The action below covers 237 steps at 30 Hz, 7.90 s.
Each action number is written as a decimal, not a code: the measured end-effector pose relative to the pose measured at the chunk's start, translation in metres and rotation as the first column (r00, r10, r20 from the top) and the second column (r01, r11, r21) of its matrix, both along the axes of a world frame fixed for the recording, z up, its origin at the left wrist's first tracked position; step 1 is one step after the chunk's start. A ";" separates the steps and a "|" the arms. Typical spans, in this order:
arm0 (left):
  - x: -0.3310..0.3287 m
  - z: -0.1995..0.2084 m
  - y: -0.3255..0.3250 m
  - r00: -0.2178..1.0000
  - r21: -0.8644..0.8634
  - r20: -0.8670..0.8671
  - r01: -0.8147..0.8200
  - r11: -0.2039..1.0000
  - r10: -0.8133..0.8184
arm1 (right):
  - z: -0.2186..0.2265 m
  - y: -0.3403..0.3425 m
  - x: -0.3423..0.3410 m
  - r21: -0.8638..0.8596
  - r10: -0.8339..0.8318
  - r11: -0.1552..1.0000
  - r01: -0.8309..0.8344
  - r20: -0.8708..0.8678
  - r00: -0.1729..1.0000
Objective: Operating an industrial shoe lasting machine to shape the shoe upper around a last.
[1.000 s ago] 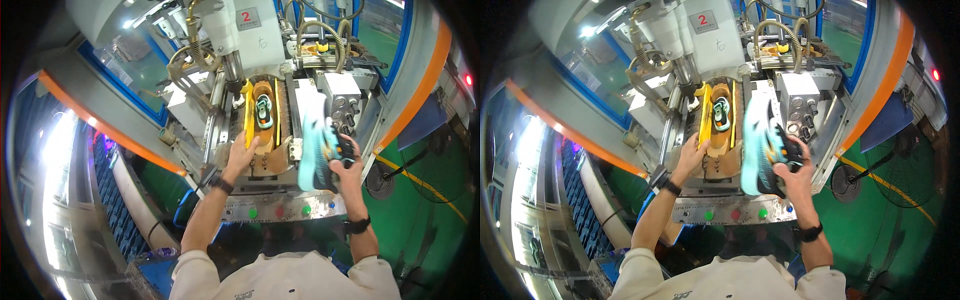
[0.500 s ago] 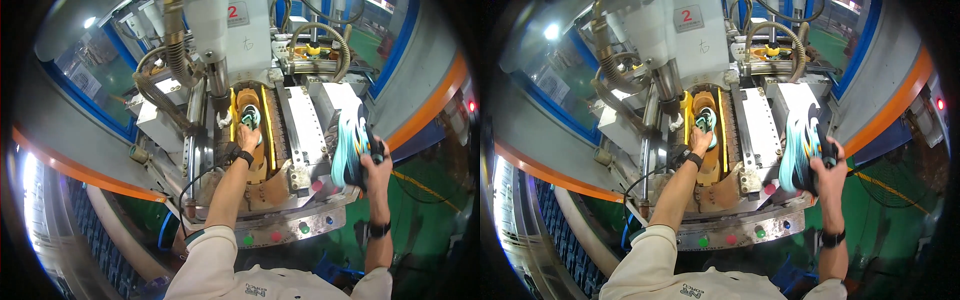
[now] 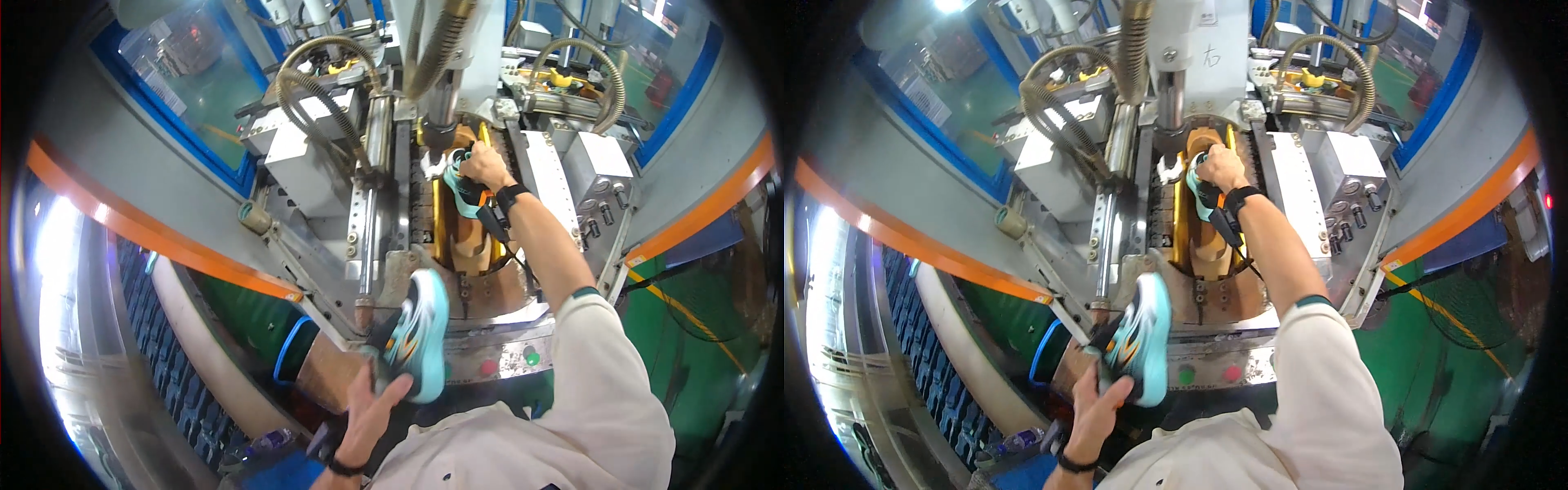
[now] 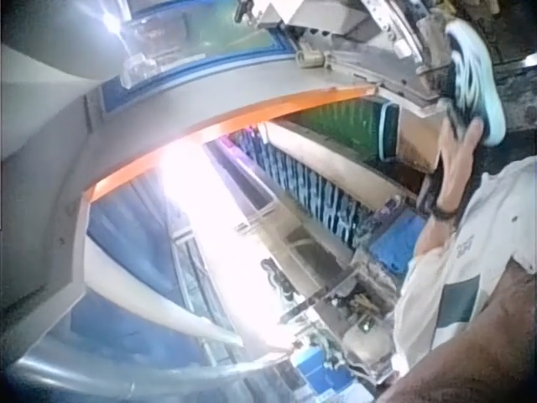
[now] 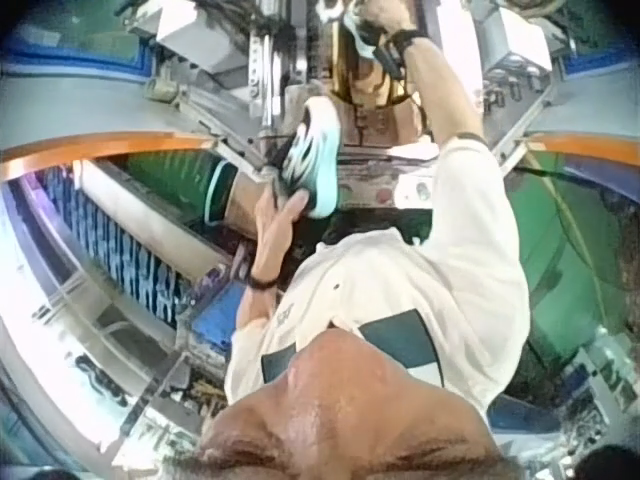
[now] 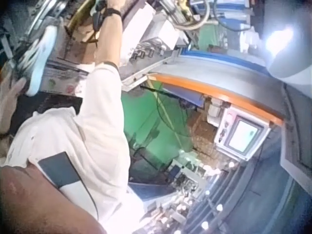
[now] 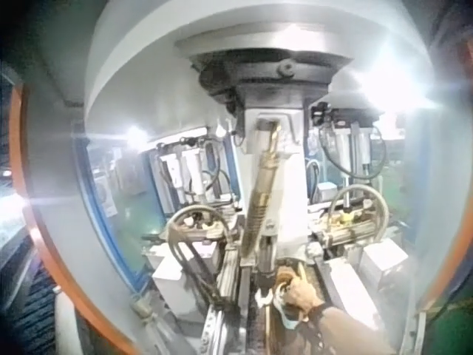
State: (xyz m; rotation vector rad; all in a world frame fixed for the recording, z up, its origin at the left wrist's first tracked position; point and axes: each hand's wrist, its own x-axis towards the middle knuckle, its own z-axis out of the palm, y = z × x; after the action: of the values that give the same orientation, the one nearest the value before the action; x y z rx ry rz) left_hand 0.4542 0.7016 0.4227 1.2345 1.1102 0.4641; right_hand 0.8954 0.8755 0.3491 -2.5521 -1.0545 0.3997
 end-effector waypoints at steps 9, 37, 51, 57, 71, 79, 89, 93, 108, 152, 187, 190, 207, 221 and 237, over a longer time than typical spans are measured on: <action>-0.105 -0.010 -0.108 0.795 0.041 0.102 -0.604 0.796 0.598 | -0.068 -0.002 -0.036 0.182 -0.065 0.983 0.040 0.131 0.989; -0.042 -0.025 -0.234 0.608 -0.147 0.180 -0.761 0.632 0.773 | -0.227 -0.243 -0.293 0.422 0.837 0.516 -0.745 -0.066 0.543; -0.148 -0.116 -0.352 0.223 -0.301 0.062 -0.925 0.231 0.973 | -0.226 -0.205 -0.304 0.598 0.798 0.536 -0.595 -0.129 0.589; -0.245 -0.189 -0.460 -0.334 -0.351 0.017 -0.885 -0.307 0.943 | -0.032 -0.153 -0.445 0.797 0.955 0.224 -0.561 -0.065 0.289; -0.493 -0.358 -0.684 -0.794 0.439 -0.438 -0.598 -0.671 0.421 | 0.172 -0.250 -0.838 0.407 0.792 -0.563 -0.719 0.515 -0.328; -0.520 -0.386 -0.740 -0.443 0.122 -0.620 -0.870 -0.478 0.647 | -0.014 -0.118 -0.846 0.246 0.891 -0.227 -0.942 0.444 -0.099; -0.748 0.129 -0.691 -0.514 0.874 0.159 -0.325 -0.362 0.843 | -0.032 -0.118 -0.851 0.282 0.944 -0.207 -0.937 0.309 -0.116; -0.837 0.196 -0.610 -0.613 0.860 -0.357 -0.511 -0.009 0.704 | 0.000 -0.165 -0.878 0.328 0.957 -0.152 -0.932 0.285 -0.056; -0.735 0.234 -0.496 -0.452 0.662 0.292 -0.541 -0.519 0.843 | 0.012 -0.177 -0.873 0.494 0.993 -0.111 -0.862 0.084 -0.079; -0.360 -0.018 -0.267 0.211 0.347 0.572 -0.938 0.000 0.793 | 0.109 -0.279 -0.748 0.634 0.973 -0.045 -0.772 -0.148 -0.179; 0.358 -0.148 0.162 0.891 0.538 -0.447 0.196 0.820 0.081 | 0.076 -0.334 0.002 0.767 -0.175 0.515 0.382 -0.342 0.923; 0.321 -0.148 0.167 0.992 0.376 -0.115 -0.004 0.927 0.050 | 0.084 -0.274 0.038 0.627 -0.210 0.698 0.346 -0.282 0.936; -0.085 0.011 -0.074 0.772 -0.107 0.176 -0.601 0.792 0.610 | -0.073 0.016 -0.033 0.193 -0.166 0.972 0.134 0.163 0.973; -0.081 -0.053 -0.208 0.394 -0.427 0.226 -0.782 0.454 0.891 | -0.134 -0.235 -0.306 0.515 0.854 0.415 -0.750 0.065 0.517; -0.218 -0.183 -0.467 -0.533 -0.411 0.057 -0.783 -0.467 0.844 | -0.227 -0.210 -0.316 0.322 0.905 0.375 -0.869 0.074 0.419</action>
State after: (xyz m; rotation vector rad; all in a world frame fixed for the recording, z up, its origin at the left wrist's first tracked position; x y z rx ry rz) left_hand 0.2359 0.2350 0.2393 -0.6684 1.5694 1.9420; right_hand 0.5790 0.6655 0.1224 -1.4010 -2.2063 0.5585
